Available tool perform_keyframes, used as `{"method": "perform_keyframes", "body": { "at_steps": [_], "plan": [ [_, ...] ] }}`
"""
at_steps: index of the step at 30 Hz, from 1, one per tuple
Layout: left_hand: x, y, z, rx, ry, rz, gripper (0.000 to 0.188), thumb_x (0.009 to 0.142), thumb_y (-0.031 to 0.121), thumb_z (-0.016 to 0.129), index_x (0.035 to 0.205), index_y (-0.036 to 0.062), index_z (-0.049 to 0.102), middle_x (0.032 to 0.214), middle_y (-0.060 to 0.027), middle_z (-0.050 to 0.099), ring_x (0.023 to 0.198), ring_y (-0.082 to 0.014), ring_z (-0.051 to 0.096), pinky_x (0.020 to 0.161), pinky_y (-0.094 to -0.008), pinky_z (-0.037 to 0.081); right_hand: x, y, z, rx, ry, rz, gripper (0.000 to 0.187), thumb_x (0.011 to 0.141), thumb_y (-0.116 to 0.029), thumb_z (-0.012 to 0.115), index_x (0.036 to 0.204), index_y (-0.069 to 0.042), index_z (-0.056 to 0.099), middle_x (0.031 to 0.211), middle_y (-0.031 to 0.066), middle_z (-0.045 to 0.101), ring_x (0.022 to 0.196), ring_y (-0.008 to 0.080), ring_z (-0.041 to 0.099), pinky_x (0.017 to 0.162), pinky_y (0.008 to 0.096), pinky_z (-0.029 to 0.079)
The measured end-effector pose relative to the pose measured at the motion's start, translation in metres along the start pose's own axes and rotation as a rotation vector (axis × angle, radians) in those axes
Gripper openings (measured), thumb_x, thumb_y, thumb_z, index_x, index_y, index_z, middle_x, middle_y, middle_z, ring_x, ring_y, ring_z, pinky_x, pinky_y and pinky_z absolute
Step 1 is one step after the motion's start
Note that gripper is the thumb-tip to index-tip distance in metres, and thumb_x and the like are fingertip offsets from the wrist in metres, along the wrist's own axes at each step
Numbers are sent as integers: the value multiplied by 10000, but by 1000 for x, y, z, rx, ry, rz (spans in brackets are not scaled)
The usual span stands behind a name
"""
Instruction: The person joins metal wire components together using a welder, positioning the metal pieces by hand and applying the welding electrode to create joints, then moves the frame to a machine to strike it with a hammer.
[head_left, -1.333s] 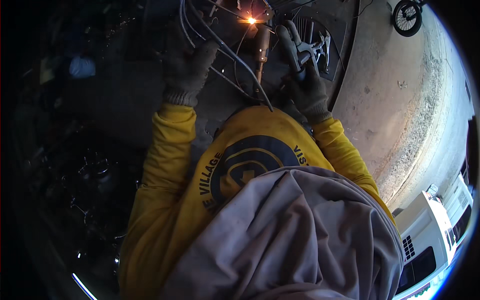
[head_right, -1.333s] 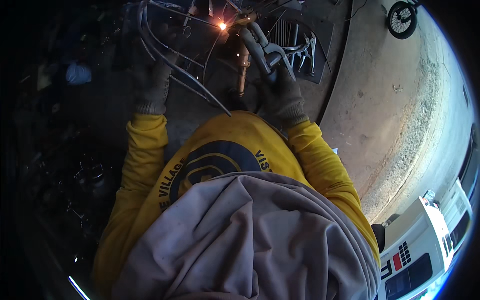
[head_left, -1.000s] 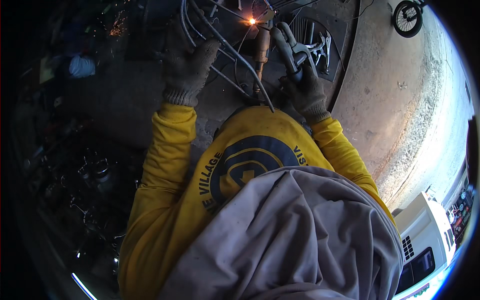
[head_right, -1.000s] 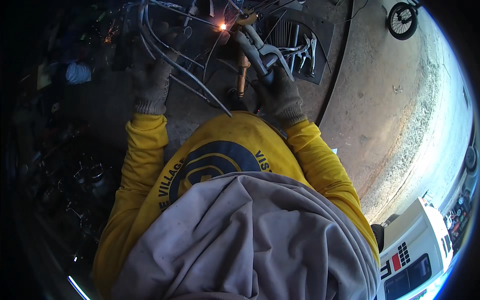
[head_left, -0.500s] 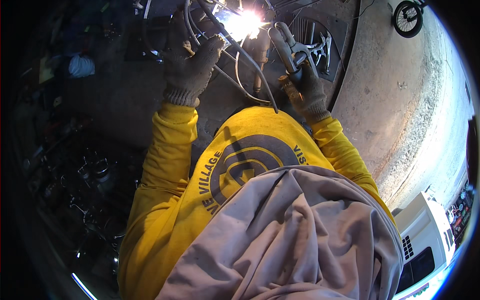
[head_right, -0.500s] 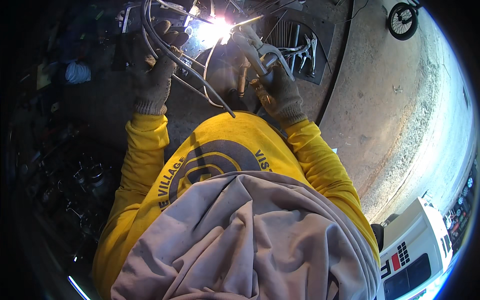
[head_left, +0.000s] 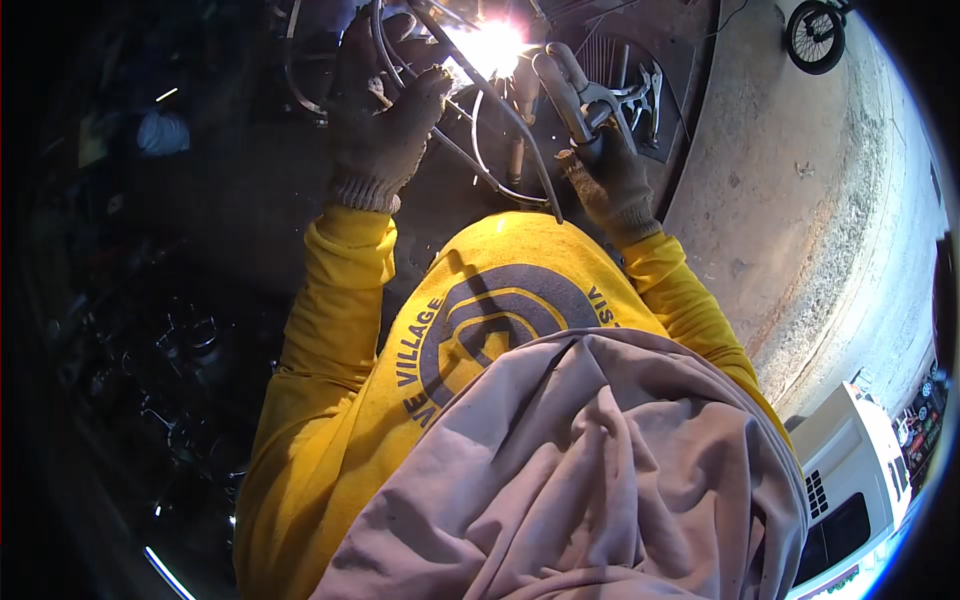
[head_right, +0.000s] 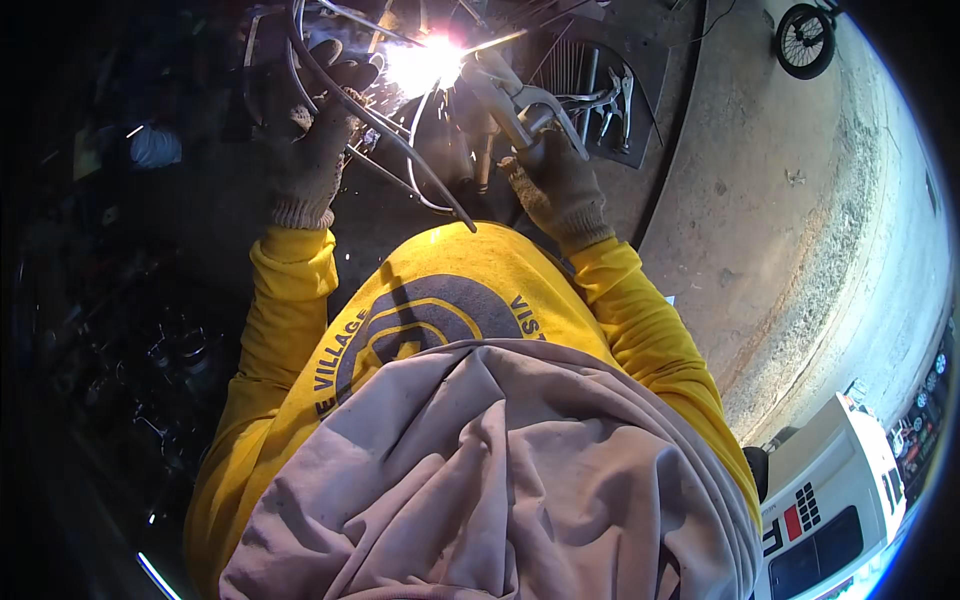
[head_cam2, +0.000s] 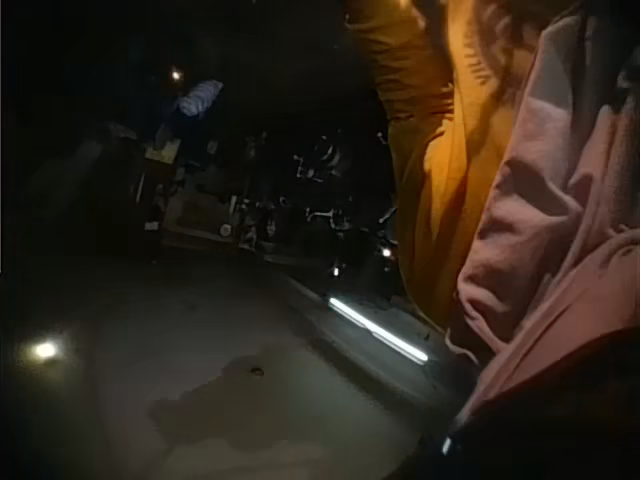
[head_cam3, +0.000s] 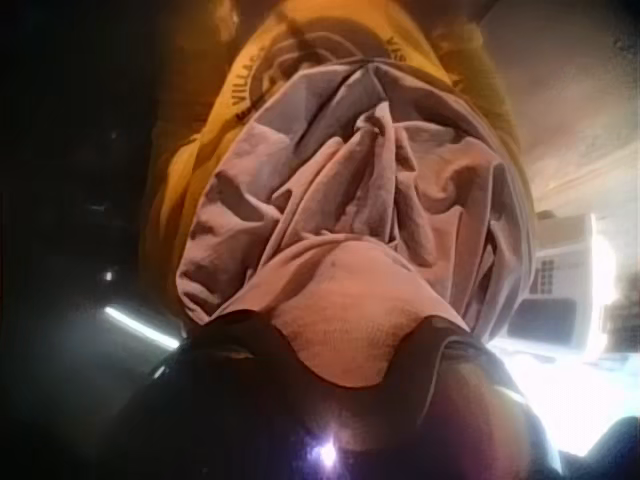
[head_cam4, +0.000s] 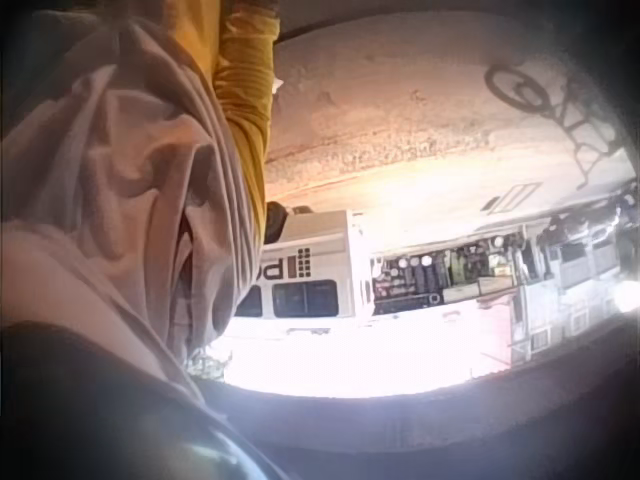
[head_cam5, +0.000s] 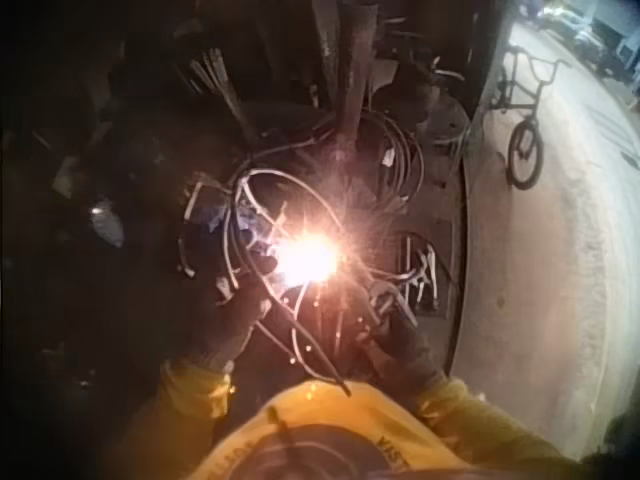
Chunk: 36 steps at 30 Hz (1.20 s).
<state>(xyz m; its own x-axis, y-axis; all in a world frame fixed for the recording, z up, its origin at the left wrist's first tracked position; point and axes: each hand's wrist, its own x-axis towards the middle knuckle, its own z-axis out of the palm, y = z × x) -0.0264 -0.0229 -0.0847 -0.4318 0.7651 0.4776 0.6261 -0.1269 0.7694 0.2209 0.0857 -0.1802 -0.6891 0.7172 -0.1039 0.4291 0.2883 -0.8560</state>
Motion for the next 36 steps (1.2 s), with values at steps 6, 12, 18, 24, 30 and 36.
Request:
{"method": "perform_keyframes", "body": {
  "at_steps": [6,12,18,24,30,36],
  "plan": [
    [-1,-27,-12,-1590,175,-742,481,981,69,557,1442,17,432,1442,-208,458,1334,-382,473,1060,-479,489,-4,17,6,-59,96,95,454,840,-347,730,1156,-70,557,930,183,690,883,431,669,735,496,530],
    [0,0,5,-553,71,-602,435,1070,184,373,1471,14,382,1419,-223,478,1334,-452,454,1128,-510,412,-7,16,-13,-202,-39,-113,423,839,-317,718,1153,-75,572,990,191,676,907,406,668,735,462,532],
    [-1,-18,-11,-1089,111,-717,452,1015,17,470,1459,35,388,1419,-205,473,1299,-408,504,1065,-468,488,-1,5,-12,-193,58,-361,394,806,-193,749,1148,-79,589,930,152,674,816,353,694,676,406,541],
    [-1,0,-1,-863,116,-580,648,908,-108,600,1482,82,366,1411,-147,496,1258,-315,552,978,-384,555,2,10,-11,-216,49,-365,392,817,-150,723,1176,-78,583,930,128,674,796,304,706,684,374,552],
    [-4,4,2,-398,8,-397,600,930,-80,588,1474,52,372,1424,-168,479,1234,-278,566,951,-354,571,-1,7,-12,-263,64,-341,386,817,-135,725,1172,-79,586,924,128,684,784,301,714,680,374,562],
    [-2,-2,-6,-1086,127,-624,568,947,-58,575,1470,21,367,1416,-177,486,1229,-276,569,931,-332,580,1,10,-10,-252,50,-321,386,823,-162,727,1174,-85,585,926,129,689,781,306,713,668,386,563]
  ]
}}
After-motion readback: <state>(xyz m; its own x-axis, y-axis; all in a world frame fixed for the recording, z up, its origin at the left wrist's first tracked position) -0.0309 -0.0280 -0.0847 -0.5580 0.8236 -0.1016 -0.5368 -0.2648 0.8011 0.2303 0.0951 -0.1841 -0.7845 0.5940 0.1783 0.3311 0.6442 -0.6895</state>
